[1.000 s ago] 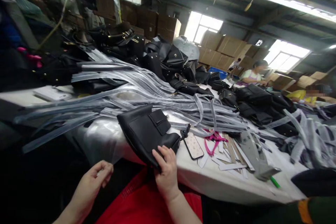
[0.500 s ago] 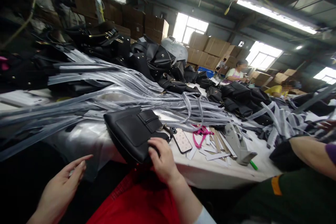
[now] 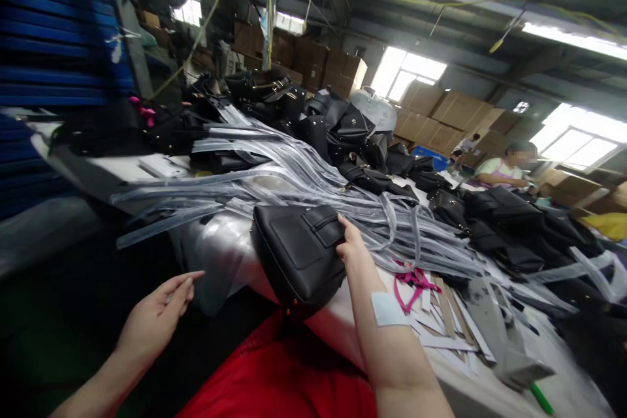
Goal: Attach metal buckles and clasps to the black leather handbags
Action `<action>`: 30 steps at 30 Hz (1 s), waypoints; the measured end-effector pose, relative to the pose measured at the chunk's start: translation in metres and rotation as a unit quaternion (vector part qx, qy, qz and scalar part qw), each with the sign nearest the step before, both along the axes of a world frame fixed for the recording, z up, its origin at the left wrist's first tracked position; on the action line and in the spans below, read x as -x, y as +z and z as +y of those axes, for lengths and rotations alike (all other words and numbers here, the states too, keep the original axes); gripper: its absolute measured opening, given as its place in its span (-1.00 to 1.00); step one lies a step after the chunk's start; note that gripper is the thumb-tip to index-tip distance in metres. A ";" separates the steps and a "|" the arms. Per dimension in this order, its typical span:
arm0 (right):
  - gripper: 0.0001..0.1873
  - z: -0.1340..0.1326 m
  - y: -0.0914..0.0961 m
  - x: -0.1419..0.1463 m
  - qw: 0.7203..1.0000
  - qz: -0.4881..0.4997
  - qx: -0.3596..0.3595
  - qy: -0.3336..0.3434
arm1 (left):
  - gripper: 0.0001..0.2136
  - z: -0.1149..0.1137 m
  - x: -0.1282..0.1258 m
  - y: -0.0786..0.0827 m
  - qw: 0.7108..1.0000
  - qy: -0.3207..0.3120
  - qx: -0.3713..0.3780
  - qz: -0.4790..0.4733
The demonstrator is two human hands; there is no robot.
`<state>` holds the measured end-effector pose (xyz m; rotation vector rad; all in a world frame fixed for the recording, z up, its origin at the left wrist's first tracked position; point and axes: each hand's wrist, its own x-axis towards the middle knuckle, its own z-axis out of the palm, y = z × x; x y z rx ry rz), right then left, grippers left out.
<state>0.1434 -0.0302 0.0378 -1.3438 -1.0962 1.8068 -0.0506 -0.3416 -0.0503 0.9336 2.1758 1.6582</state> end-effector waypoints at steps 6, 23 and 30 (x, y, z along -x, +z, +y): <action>-0.70 -0.058 0.034 -0.012 0.989 0.102 -0.101 0.029 | -0.57 -0.006 -0.005 0.015 0.998 -0.055 -0.019 0.010; -0.61 -0.171 0.013 -0.039 0.877 -0.034 -0.088 0.471 | -0.69 0.019 -0.040 0.108 0.950 -0.262 0.032 0.164; -0.60 -0.183 0.012 -0.042 0.846 -0.001 -0.202 0.494 | -0.68 0.016 -0.061 0.097 0.921 -0.370 0.109 0.054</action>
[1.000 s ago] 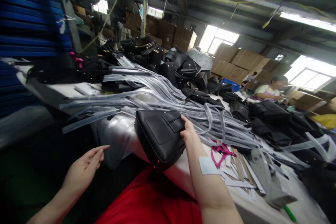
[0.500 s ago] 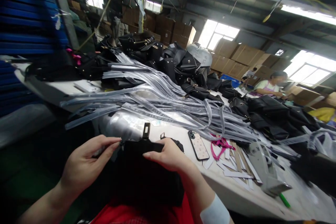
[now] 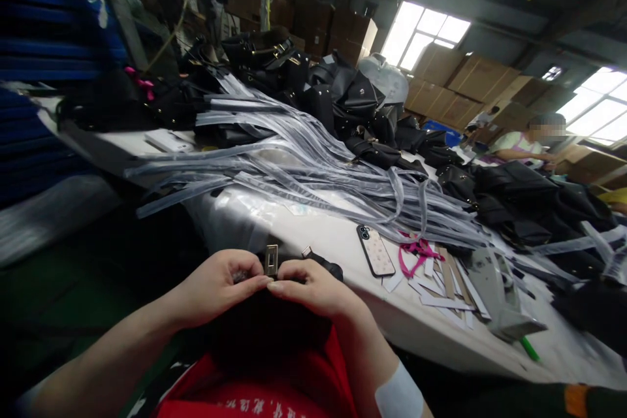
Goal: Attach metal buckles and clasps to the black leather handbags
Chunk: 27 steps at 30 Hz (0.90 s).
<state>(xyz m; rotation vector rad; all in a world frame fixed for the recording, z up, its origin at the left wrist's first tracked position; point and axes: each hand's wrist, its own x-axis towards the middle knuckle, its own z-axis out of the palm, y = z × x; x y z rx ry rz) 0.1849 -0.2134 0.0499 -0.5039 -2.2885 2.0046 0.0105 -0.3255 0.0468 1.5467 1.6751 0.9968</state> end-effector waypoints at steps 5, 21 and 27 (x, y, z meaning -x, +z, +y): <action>-0.53 -0.018 -0.016 0.004 0.996 -0.005 0.049 -0.072 | -0.67 -0.006 -0.001 -0.007 0.999 -0.033 -0.002 0.004; -0.54 -0.038 -0.032 0.024 0.999 -0.019 0.028 0.032 | -0.71 -0.022 0.020 -0.021 0.998 0.012 0.047 -0.048; -0.77 -0.041 -0.029 0.026 0.998 0.040 0.019 0.039 | -0.72 -0.041 0.039 -0.022 0.996 -0.003 0.049 -0.073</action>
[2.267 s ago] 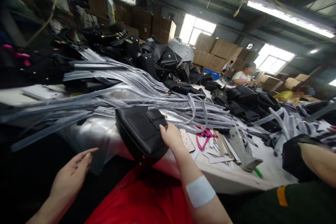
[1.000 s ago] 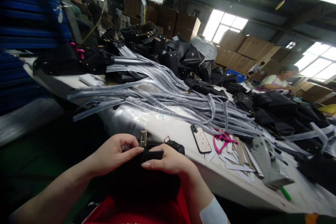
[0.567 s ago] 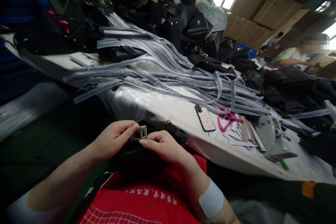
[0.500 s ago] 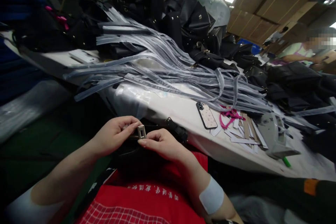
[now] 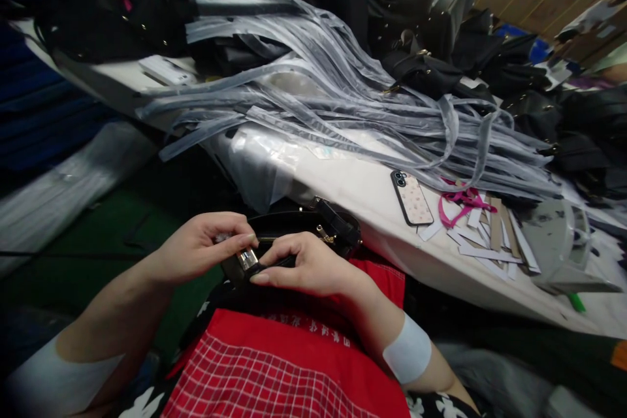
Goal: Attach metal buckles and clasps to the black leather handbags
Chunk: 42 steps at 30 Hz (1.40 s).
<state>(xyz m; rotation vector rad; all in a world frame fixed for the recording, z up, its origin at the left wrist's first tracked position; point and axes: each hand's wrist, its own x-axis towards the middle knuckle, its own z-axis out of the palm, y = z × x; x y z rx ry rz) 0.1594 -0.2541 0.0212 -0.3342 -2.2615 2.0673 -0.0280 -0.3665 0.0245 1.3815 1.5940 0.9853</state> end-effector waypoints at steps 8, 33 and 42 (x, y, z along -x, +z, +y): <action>-0.74 -0.001 -0.013 0.005 0.993 -0.056 0.093 -0.045 | -0.81 -0.003 0.009 0.005 0.986 0.004 -0.109 0.129; -0.72 0.004 -0.027 0.006 0.921 -0.153 0.316 -0.171 | -0.74 -0.018 -0.006 0.002 0.778 -0.143 -0.307 0.529; -0.75 0.004 -0.026 0.006 0.932 -0.149 0.292 -0.154 | -0.79 -0.021 -0.004 -0.007 0.809 -0.113 -0.318 0.481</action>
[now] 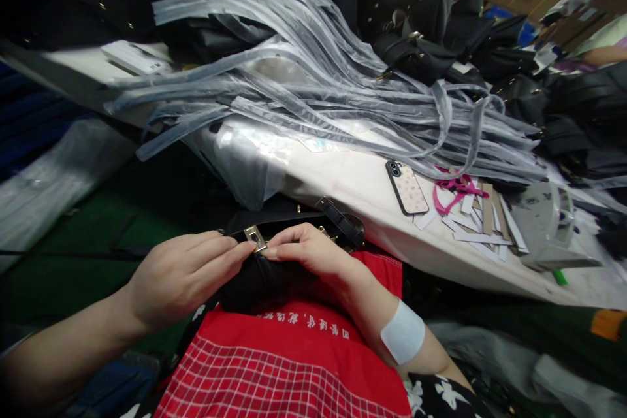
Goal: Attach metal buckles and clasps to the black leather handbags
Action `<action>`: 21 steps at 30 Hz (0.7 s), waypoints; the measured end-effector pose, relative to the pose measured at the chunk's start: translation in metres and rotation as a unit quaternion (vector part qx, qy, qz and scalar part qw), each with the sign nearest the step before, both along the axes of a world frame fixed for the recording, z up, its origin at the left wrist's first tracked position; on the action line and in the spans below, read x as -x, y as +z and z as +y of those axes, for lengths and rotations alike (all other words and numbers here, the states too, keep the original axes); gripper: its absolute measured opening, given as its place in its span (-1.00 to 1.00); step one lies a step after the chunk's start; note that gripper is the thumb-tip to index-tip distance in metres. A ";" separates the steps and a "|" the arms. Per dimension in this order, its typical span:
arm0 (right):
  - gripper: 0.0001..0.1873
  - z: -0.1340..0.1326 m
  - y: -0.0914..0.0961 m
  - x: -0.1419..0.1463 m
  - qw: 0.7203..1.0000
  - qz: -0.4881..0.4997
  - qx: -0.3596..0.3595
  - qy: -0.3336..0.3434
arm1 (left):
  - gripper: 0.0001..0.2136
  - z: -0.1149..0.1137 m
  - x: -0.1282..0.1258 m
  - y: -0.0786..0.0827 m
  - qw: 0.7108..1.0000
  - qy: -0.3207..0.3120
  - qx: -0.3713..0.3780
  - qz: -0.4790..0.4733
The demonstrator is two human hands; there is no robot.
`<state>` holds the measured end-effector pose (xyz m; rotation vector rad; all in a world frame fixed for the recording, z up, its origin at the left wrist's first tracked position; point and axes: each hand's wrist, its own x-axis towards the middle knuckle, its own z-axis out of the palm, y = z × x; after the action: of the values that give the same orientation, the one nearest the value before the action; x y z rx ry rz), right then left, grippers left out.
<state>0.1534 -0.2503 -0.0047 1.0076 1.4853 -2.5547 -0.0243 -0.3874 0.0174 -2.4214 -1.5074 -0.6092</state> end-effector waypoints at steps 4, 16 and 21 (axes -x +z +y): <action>-0.77 0.000 0.001 0.000 1.000 0.005 -0.017 0.007 | -0.84 0.002 -0.003 0.000 0.999 0.023 0.008 -0.037; -0.85 -0.004 0.007 -0.002 0.975 0.050 -0.213 0.033 | -0.80 0.007 0.006 0.008 0.917 0.175 0.151 -0.325; -0.83 -0.007 0.008 -0.002 0.948 0.102 -0.296 0.056 | -0.78 0.009 0.004 0.009 0.892 0.177 0.226 -0.349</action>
<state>0.1551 -0.2575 0.0031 0.6625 2.3741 -2.2249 -0.0284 -0.3780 0.0266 -2.2151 -2.5542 -1.2462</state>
